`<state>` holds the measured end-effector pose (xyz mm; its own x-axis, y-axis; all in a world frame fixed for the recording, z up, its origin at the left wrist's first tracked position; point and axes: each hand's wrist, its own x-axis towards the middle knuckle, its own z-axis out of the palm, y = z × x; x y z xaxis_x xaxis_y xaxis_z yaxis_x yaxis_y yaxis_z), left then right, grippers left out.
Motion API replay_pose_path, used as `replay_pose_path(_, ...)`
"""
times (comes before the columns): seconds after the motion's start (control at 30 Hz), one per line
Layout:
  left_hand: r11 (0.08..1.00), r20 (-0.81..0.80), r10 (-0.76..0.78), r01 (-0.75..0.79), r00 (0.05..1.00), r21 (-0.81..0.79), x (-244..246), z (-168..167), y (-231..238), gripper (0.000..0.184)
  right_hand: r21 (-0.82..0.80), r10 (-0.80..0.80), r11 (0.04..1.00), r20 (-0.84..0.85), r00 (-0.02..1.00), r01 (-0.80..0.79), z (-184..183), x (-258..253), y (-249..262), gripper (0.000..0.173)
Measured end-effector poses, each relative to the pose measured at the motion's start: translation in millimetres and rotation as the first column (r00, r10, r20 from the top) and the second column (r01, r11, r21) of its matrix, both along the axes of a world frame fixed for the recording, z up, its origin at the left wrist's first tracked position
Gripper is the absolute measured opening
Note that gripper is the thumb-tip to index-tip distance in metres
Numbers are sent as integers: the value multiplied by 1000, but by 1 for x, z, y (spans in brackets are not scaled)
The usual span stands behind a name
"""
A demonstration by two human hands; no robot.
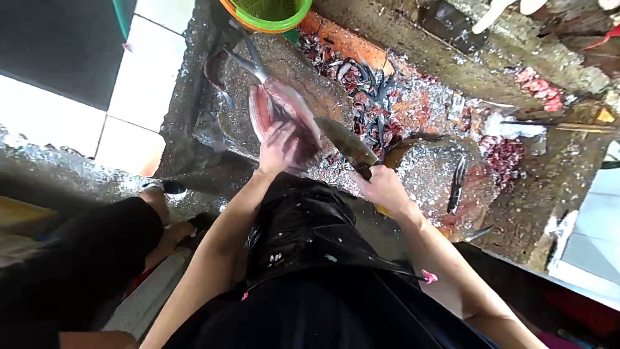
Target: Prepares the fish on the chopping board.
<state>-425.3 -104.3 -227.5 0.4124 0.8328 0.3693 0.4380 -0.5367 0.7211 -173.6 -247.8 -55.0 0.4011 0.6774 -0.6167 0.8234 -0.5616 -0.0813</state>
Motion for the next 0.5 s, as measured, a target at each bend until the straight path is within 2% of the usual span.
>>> replay_pose_path(0.07, 970, 6, 240, -240, 971, -23, -14, 0, 15, 36, 18, 25, 1000, -17, 1000, -25, 5, -18, 25, 70)
replay_pose_path(0.13, 929, -159, 352, -365, 922, -58, -27, -3, 30, 41, 89, 76, 994, -77, 994, -69, 3, -36, 47, 64)
replay_pose_path(0.2, 932, -336, 316, -357, 887, -66, -32, -3, 45, 45, 105, 132, 987, -104, 986, -122, 0, -58, 84, 50)
replay_pose_path(0.27, 951, -451, 253, -306, 856, -47, -32, -4, 54, 47, 76, 141, 988, -125, 982, -133, -4, -79, 122, 46)
replay_pose_path(0.37, 951, -474, 276, -307, 836, 12, -29, -15, 52, 48, -15, 101, 994, -185, 977, -106, -11, -101, 154, 51)
replay_pose_path(0.5, 952, -504, 266, -307, 821, 3, -29, -16, 51, 50, -101, 96, 988, -215, 972, -120, -18, -120, 168, 44)
